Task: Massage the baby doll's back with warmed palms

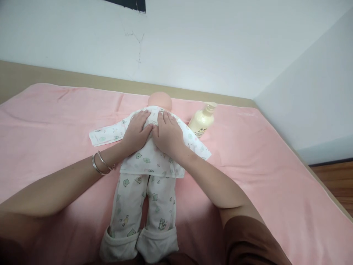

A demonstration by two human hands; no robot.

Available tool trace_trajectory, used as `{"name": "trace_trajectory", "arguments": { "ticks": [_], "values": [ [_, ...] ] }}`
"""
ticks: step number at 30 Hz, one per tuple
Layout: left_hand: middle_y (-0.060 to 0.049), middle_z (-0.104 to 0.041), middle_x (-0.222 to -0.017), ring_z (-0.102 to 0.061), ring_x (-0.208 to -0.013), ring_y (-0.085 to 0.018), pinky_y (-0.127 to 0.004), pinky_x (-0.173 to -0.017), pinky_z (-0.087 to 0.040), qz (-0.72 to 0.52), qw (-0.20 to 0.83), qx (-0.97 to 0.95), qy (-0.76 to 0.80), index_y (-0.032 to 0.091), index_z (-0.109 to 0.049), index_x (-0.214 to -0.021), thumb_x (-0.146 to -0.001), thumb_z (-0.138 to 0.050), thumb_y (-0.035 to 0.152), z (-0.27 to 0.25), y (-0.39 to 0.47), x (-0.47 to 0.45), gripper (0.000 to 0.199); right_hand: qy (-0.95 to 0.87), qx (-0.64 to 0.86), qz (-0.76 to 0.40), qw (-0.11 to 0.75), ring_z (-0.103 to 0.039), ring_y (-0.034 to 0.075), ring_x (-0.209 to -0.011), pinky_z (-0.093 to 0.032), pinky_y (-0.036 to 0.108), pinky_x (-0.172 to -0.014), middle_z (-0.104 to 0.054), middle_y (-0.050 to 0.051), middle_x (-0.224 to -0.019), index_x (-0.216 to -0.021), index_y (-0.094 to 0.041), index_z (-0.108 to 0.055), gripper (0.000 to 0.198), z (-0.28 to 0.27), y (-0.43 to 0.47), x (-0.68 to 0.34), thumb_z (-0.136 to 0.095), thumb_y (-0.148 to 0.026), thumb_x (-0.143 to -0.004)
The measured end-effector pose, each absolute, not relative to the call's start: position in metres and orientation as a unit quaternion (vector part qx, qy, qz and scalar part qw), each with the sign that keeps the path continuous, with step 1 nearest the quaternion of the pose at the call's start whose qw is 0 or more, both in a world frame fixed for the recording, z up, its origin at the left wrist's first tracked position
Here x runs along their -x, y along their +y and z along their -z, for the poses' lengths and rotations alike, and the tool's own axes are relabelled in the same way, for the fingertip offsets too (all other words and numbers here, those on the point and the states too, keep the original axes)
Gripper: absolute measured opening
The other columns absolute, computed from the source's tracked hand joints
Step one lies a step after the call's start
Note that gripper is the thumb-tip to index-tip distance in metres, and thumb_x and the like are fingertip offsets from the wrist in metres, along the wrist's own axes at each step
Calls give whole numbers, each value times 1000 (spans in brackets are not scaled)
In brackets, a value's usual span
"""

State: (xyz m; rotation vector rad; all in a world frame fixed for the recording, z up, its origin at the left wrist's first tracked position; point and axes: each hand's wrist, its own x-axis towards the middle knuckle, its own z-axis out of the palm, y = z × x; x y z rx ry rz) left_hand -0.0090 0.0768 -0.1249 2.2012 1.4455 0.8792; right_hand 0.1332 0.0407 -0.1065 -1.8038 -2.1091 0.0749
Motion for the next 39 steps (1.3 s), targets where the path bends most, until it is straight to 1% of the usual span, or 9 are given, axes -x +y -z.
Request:
{"name": "trace_trajectory", "arguments": {
  "ticks": [5,10,16,21,25,29,31,35,39],
  "values": [
    [-15,-46,-160,-35,-155,-30,-53,-132,-27,-304,159,-787,513,8,-50,-146,-96,-34,32,123,66,8,58,-777,608,-35,157,-32,32,-156,-25,51,-131,-35,23,-164,-155,2,-36,64,102,53,-146,-30,-32,-101],
    [-18,-37,-164,-26,-159,-33,-56,-132,-26,-274,137,-812,497,4,-46,-149,-100,-32,31,114,42,3,58,-773,619,-68,122,-27,35,-158,-27,53,-129,-30,25,-165,-154,0,-36,65,94,66,-160,-27,-40,-105],
    [-16,-44,-161,-32,-156,-33,-56,-131,-27,-271,163,-799,512,7,-51,-146,-100,-31,34,113,62,7,56,-752,647,28,124,-53,38,-139,-40,51,-119,-58,26,-145,-145,2,-49,58,96,44,-142,-25,-33,-105],
    [-12,-52,-155,-41,-150,-28,-51,-132,-29,-278,184,-783,525,12,-55,-141,-99,-29,35,115,83,13,55,-759,634,78,129,-53,38,-139,-39,50,-120,-58,28,-144,-146,5,-48,61,98,26,-132,-27,-35,-105],
    [-13,-53,-154,-40,-150,-29,-52,-132,-27,-284,174,-788,518,12,-55,-140,-98,-29,35,115,81,12,55,-755,643,33,121,-51,35,-143,-42,49,-119,-55,24,-149,-147,0,-49,56,90,34,-137,-31,-31,-104],
    [-15,-47,-158,-36,-154,-31,-55,-131,-28,-265,163,-804,507,10,-53,-143,-98,-30,32,110,64,7,55,-746,652,-49,130,-54,33,-139,-48,48,-114,-58,18,-148,-138,-8,-57,51,82,51,-148,-31,-35,-104],
    [-17,-43,-161,-31,-156,-33,-56,-130,-29,-249,158,-816,497,7,-51,-145,-98,-29,30,105,56,5,56,-741,654,-67,137,-52,32,-142,-47,47,-115,-55,18,-151,-138,-7,-57,52,83,56,-152,-30,-36,-104],
    [-17,-40,-163,-30,-157,-32,-53,-132,-26,-224,172,-817,503,5,-50,-145,-97,-30,27,98,57,5,57,-753,643,-24,138,-45,33,-148,-37,48,-124,-49,23,-155,-148,3,-46,59,91,55,-149,-26,-33,-105],
    [-14,-57,-149,-46,-145,-29,-50,-128,-34,-255,192,-788,527,12,-59,-133,-95,-33,31,103,79,11,50,-765,628,39,139,-47,36,-145,-36,51,-124,-51,27,-151,-149,5,-44,61,98,38,-138,-25,-31,-105]
  ]
}}
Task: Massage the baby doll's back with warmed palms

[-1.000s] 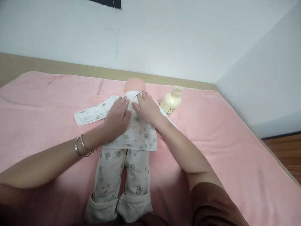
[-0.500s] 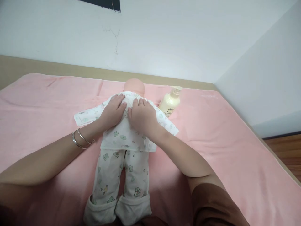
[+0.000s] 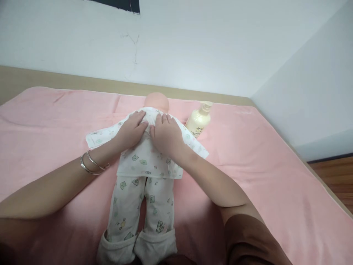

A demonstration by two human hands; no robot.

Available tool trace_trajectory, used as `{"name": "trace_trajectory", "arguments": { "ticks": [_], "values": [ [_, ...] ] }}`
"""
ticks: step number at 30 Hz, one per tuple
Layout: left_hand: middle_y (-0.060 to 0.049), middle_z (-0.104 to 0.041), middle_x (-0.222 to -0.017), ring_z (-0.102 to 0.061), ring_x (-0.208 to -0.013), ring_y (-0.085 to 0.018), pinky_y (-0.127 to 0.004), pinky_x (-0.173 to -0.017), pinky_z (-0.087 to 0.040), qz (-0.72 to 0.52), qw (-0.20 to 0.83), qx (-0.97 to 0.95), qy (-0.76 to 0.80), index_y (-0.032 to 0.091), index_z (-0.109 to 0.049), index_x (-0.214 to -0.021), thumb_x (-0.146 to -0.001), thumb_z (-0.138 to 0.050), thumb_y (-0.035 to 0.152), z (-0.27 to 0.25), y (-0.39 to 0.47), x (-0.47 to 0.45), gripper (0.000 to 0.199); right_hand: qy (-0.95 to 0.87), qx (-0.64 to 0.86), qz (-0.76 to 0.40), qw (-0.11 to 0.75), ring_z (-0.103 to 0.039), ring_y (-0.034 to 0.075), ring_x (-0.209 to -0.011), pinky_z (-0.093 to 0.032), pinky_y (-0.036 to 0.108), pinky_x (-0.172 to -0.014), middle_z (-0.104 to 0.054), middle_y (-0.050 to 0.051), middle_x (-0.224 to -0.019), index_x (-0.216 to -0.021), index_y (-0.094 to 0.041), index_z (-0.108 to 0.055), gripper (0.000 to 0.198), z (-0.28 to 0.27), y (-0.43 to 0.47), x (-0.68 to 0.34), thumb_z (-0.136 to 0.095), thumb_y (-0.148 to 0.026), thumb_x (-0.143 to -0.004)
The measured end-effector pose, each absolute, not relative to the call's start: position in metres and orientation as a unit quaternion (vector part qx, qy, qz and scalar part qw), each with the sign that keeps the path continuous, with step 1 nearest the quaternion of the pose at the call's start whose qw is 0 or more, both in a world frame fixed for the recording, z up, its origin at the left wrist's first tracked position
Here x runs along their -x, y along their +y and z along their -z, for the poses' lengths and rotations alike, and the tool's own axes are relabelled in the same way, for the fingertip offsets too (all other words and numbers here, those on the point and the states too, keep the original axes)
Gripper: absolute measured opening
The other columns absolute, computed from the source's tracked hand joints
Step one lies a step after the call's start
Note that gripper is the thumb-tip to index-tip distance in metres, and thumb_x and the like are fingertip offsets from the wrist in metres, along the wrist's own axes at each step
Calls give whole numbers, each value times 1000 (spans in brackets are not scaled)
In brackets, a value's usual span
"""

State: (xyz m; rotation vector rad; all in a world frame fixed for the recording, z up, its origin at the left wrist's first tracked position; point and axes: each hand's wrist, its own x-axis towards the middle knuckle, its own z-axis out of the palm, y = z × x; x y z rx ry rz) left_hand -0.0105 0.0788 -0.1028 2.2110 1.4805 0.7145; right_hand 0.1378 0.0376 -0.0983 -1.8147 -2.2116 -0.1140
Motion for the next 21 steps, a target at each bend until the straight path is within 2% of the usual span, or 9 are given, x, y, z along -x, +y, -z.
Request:
{"name": "trace_trajectory", "arguments": {
  "ticks": [2,5,11,14,17,21],
  "values": [
    [-12,-65,-135,-54,-135,-28,-49,-124,-39,-277,190,-782,526,16,-63,-123,-95,-33,33,108,87,13,44,-769,621,57,140,-46,38,-146,-36,51,-124,-50,28,-152,-150,5,-43,60,98,28,-132,-26,-32,-105],
    [-12,-67,-127,-56,-127,-28,-50,-122,-41,-297,177,-788,509,17,-63,-116,-95,-30,34,113,90,13,42,-774,614,60,141,-47,37,-145,-37,52,-124,-50,29,-152,-150,3,-45,60,95,21,-129,-26,-32,-105],
    [-16,-64,-134,-54,-131,-29,-52,-123,-39,-292,167,-796,503,14,-62,-120,-96,-28,33,112,85,10,46,-780,607,1,155,-45,34,-147,-36,49,-125,-50,23,-154,-149,-2,-48,56,92,36,-137,-29,-28,-104],
    [-18,-59,-143,-49,-141,-30,-54,-127,-34,-259,169,-799,515,10,-59,-128,-96,-28,29,104,77,9,49,-776,614,-49,135,-34,35,-154,-30,49,-129,-39,24,-161,-154,1,-38,61,92,50,-144,-32,-32,-103],
    [-15,-54,-151,-42,-149,-29,-53,-130,-30,-226,184,-809,511,10,-57,-135,-96,-28,27,96,67,10,52,-767,625,-80,122,-28,37,-157,-28,51,-129,-32,26,-164,-157,4,-29,69,92,60,-150,-34,-39,-103],
    [-10,-57,-150,-45,-148,-26,-48,-131,-32,-238,191,-809,502,14,-61,-133,-96,-29,28,94,65,11,51,-764,631,-42,128,-35,38,-153,-29,52,-128,-37,26,-162,-156,4,-33,67,96,57,-148,-30,-38,-104]
  ]
}}
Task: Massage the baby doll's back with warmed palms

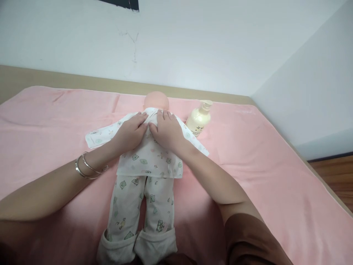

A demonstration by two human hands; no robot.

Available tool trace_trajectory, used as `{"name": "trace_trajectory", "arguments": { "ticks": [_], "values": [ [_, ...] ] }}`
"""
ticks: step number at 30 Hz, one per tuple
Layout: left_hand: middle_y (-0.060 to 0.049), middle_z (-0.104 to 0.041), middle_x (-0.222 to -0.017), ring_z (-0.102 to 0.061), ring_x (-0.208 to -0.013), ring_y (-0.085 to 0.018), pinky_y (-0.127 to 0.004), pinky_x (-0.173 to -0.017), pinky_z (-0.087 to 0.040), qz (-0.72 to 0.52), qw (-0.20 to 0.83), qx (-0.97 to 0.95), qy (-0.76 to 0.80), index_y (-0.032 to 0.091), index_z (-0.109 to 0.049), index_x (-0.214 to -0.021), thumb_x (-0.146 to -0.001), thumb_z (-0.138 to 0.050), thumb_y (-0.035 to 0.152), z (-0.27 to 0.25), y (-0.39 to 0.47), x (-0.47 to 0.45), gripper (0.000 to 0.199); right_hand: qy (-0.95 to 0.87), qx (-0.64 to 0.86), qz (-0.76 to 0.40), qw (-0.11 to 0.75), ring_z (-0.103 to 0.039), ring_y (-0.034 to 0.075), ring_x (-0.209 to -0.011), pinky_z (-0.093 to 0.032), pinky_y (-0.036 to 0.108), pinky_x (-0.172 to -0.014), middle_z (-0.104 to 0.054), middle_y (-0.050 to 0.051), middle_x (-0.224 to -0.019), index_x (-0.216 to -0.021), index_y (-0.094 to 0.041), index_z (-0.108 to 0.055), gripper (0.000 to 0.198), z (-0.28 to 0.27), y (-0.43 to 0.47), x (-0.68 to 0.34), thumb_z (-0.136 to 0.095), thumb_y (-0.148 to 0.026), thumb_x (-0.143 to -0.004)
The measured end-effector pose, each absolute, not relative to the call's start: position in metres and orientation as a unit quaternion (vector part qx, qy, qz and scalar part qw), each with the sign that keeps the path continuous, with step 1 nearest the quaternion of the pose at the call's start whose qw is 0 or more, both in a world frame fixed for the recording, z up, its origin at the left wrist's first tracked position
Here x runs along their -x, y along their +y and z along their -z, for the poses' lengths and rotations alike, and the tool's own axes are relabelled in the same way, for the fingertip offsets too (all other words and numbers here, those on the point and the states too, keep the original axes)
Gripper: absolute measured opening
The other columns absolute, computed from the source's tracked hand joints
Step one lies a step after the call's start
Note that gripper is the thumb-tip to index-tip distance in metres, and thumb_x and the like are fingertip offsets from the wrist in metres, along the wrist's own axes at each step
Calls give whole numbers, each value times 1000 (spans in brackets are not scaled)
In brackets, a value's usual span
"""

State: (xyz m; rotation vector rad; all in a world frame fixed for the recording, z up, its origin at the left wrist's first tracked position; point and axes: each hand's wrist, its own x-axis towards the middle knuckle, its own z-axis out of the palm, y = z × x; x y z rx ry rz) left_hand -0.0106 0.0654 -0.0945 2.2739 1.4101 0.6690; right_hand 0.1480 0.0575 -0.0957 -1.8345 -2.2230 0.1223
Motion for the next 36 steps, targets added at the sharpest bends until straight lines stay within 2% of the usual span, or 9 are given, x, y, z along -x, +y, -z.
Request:
{"name": "trace_trajectory", "arguments": {
  "ticks": [4,7,11,14,18,27,36],
  "values": [
    [-13,-43,-162,-32,-156,-29,-51,-133,-25,-242,189,-800,516,8,-50,-146,-96,-30,32,106,78,10,59,-765,630,35,130,-48,38,-144,-36,52,-123,-51,28,-151,-151,4,-41,62,100,39,-137,-26,-34,-105],
    [-16,-42,-162,-32,-156,-30,-50,-133,-23,-248,179,-800,517,5,-48,-147,-96,-29,33,114,84,8,61,-768,623,68,133,-50,38,-141,-38,52,-121,-53,30,-148,-150,4,-44,61,97,30,-133,-27,-33,-105],
    [-14,-41,-163,-31,-156,-31,-52,-133,-24,-252,177,-792,527,6,-46,-149,-96,-28,35,115,83,8,63,-768,627,-9,129,-48,36,-144,-38,49,-122,-55,23,-149,-150,-3,-47,57,91,40,-139,-28,-34,-105],
    [-14,-40,-164,-30,-157,-30,-50,-134,-23,-246,178,-789,534,6,-44,-151,-97,-30,35,115,80,7,64,-753,642,-48,137,-39,36,-151,-33,51,-126,-43,22,-159,-153,-2,-42,60,92,54,-145,-26,-35,-105],
    [-14,-41,-163,-30,-157,-29,-48,-134,-23,-249,175,-789,533,4,-44,-151,-97,-30,36,115,80,7,64,-744,650,-48,148,-34,36,-154,-25,53,-129,-37,23,-163,-156,1,-35,64,100,59,-146,-26,-37,-105],
    [-14,-44,-161,-33,-154,-30,-50,-133,-24,-267,168,-793,522,5,-47,-149,-97,-31,35,119,81,7,62,-743,648,-19,164,-37,35,-152,-28,52,-127,-41,22,-161,-154,0,-39,63,106,58,-144,-26,-36,-104],
    [-13,-58,-147,-49,-140,-28,-50,-125,-38,-269,143,-818,488,12,-56,-137,-97,-34,34,111,83,12,51,-751,639,-10,166,-41,35,-149,-33,52,-124,-44,23,-159,-153,-1,-42,62,105,58,-145,-27,-35,-104]
  ]
}}
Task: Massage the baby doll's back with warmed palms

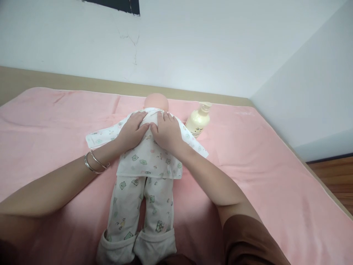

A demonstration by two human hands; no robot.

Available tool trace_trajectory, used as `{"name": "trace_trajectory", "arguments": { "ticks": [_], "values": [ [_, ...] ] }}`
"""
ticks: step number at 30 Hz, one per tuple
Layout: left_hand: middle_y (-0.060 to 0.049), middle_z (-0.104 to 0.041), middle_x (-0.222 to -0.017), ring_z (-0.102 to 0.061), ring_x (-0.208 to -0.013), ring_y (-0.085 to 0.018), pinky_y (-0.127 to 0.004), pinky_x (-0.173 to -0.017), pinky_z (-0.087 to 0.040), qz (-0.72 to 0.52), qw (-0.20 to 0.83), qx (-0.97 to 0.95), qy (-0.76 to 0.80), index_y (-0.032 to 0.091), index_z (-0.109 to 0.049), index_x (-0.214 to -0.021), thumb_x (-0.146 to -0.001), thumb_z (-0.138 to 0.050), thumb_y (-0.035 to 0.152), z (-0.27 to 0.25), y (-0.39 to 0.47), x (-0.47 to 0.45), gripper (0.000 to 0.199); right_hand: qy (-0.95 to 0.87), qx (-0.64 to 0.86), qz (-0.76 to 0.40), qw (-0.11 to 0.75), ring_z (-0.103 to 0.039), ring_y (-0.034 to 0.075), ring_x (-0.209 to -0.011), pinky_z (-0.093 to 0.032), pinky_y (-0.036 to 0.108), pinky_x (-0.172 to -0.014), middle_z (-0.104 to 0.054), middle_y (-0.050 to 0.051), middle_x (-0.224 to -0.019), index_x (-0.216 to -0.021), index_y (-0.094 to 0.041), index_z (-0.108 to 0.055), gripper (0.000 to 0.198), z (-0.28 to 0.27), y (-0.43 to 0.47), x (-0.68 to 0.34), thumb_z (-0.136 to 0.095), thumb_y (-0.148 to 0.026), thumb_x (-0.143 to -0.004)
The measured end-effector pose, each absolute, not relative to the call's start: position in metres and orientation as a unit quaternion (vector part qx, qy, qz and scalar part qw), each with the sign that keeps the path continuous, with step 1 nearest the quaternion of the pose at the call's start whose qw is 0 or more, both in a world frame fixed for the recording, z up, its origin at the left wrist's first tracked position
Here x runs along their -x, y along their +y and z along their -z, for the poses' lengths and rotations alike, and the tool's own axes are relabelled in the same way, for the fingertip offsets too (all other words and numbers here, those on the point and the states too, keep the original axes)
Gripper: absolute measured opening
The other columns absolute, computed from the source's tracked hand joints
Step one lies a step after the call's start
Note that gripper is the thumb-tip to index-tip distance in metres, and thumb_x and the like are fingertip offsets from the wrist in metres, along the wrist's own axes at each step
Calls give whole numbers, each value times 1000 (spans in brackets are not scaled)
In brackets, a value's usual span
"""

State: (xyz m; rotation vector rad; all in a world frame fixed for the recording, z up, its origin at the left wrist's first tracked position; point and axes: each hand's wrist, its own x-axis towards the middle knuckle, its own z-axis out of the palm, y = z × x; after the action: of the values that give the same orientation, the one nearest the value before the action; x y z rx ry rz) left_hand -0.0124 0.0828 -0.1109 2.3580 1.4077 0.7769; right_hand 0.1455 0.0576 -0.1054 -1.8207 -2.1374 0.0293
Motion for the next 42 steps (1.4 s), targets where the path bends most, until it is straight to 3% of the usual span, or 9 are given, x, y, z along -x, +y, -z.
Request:
{"name": "trace_trajectory", "arguments": {
  "ticks": [6,12,16,20,24,28,32,36,42],
  "values": [
    [-24,-45,-155,-36,-150,-35,-53,-130,-27,-230,109,-830,496,-2,-46,-142,-99,-29,32,108,61,6,57,-767,624,-51,139,-50,35,-142,-43,50,-116,-48,23,-155,-153,-3,-39,61,93,64,-155,-32,-38,-103],
    [-13,-67,-116,-60,-116,-28,-48,-110,-49,-206,163,-836,481,15,-62,-103,-94,-37,28,89,69,13,30,-767,634,20,100,-50,36,-140,-40,52,-116,-55,25,-148,-151,0,-41,60,92,50,-147,-24,-35,-105],
    [-13,-65,-129,-58,-124,-28,-49,-115,-45,-211,192,-814,505,15,-62,-114,-94,-35,33,91,88,17,37,-771,627,81,73,-61,36,-123,-47,47,-106,-66,25,-129,-145,3,-47,59,90,28,-134,-21,-32,-105],
    [-17,-66,-123,-59,-120,-31,-55,-114,-44,-222,139,-820,508,12,-62,-114,-98,-28,33,102,86,14,44,-774,623,78,81,-64,34,-114,-50,45,-100,-70,23,-119,-131,-2,-59,51,87,27,-133,-25,-29,-104],
    [-22,-63,-129,-54,-131,-33,-55,-120,-41,-219,51,-857,463,6,-61,-122,-99,-23,28,105,60,8,49,-762,639,8,106,-57,34,-132,-48,45,-110,-62,22,-139,-133,-4,-57,49,86,47,-143,-29,-30,-103],
    [-24,-54,-145,-44,-145,-34,-53,-128,-33,-210,54,-867,449,-1,-53,-135,-100,-24,28,100,46,5,54,-746,654,-13,125,-50,34,-142,-43,47,-118,-55,24,-148,-140,2,-52,57,93,58,-149,-24,-33,-105],
    [-22,-62,-134,-52,-137,-32,-52,-127,-36,-194,85,-873,439,3,-63,-120,-98,-21,21,103,64,10,50,-758,637,45,136,-52,36,-141,-41,50,-120,-56,29,-145,-144,7,-47,60,100,44,-140,-24,-31,-104],
    [-21,-60,-139,-45,-145,-33,-56,-129,-31,-215,58,-863,455,6,-65,-114,-96,-23,19,118,84,17,47,-767,620,89,138,-51,38,-141,-40,51,-121,-53,31,-147,-146,6,-47,58,101,19,-125,-32,-28,-103],
    [-20,-60,-141,-46,-145,-33,-56,-129,-30,-232,30,-861,452,6,-64,-118,-98,-20,20,123,76,13,50,-779,606,11,162,-43,35,-150,-39,51,-125,-47,28,-154,-148,5,-46,57,95,25,-126,-32,-22,-100]
  ]
}}
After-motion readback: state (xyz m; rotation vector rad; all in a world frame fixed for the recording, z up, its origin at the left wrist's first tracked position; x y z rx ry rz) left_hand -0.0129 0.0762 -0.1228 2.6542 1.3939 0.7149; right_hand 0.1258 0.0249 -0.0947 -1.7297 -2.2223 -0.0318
